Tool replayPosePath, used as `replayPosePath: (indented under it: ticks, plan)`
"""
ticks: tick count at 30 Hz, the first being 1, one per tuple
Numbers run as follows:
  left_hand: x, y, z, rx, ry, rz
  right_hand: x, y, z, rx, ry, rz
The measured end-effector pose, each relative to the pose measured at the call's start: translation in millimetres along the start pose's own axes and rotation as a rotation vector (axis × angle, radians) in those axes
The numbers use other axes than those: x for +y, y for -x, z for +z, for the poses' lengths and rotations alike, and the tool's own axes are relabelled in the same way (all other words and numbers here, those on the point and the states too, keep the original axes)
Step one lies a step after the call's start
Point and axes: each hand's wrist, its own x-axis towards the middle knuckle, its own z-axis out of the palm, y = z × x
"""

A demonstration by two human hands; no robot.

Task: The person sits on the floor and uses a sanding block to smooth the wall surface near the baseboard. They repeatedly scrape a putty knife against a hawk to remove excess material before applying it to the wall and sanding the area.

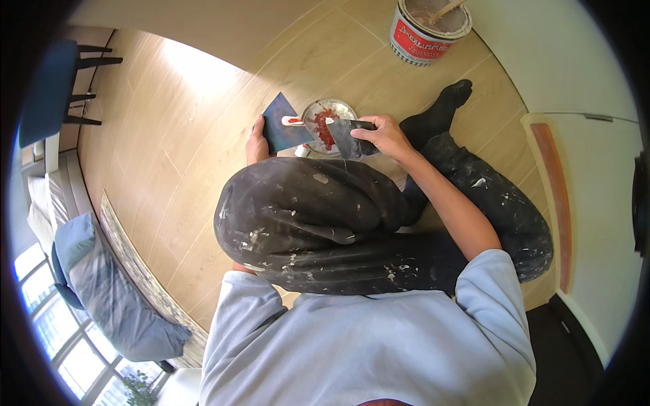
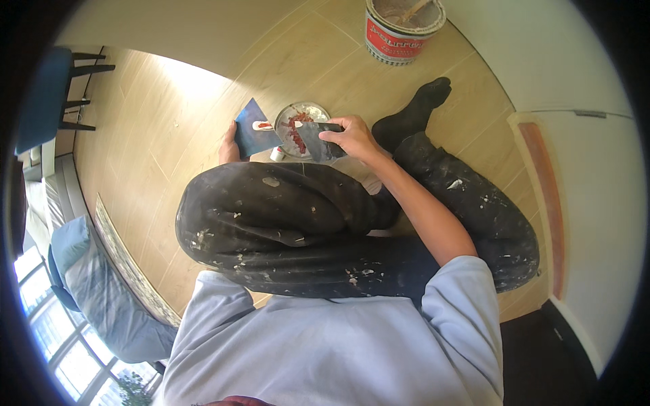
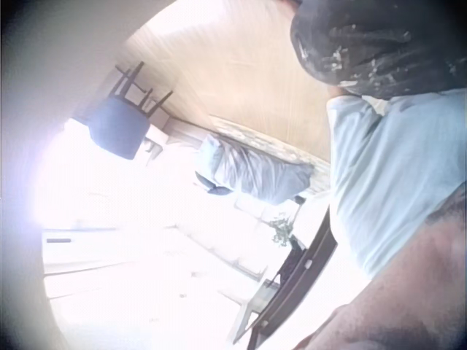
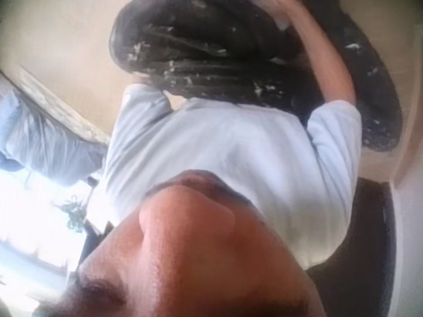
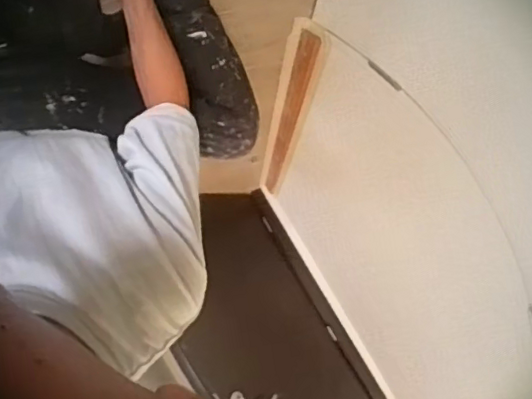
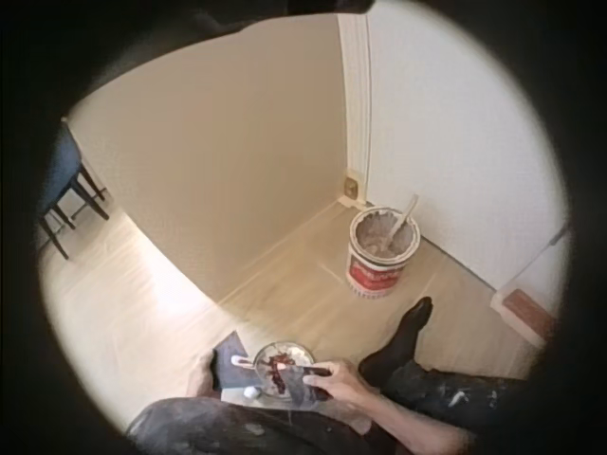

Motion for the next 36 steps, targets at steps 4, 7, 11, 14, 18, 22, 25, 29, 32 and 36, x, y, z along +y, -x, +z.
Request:
replayPosePath:
  ticks: [4,7,11,14,18,22,25,29,32,36]
  plan:
    - [31,46,45,0.008,-0.158,0.071,-44,12,2,0.038,0.446,-0.546]
    - [35,44,48,-0.05,-0.257,0.096,-77,22,7,0.03,0.739,-0.861]
    - [42,49,56,-0.135,-0.253,0.11,-88,24,10,0.015,1.084,-1.101]
    - [47,51,58,-0.185,-0.131,0.046,-89,26,8,-0.02,1.172,-1.115]
    - [39,47,52,-0.208,-0.094,-0.054,-103,28,10,0.063,1.141,-1.196]
    - [36,48,53,-0.281,0.069,-0.179,-97,24,5,-0.005,1.16,-1.205]
    - [41,57,58,-0.311,0.158,-0.308,-102,31,2,0.057,1.13,-1.232]
    - [51,67,70,-0.344,0.271,-0.336,-85,25,9,0.116,1.083,-1.289]
    - [42,59,70,-0.274,0.145,-0.375,-77,22,0,0.128,1.079,-1.299]
    - [27,51,50,-0.303,0.125,-0.427,-63,23,-8,0.1,1.095,-1.249]
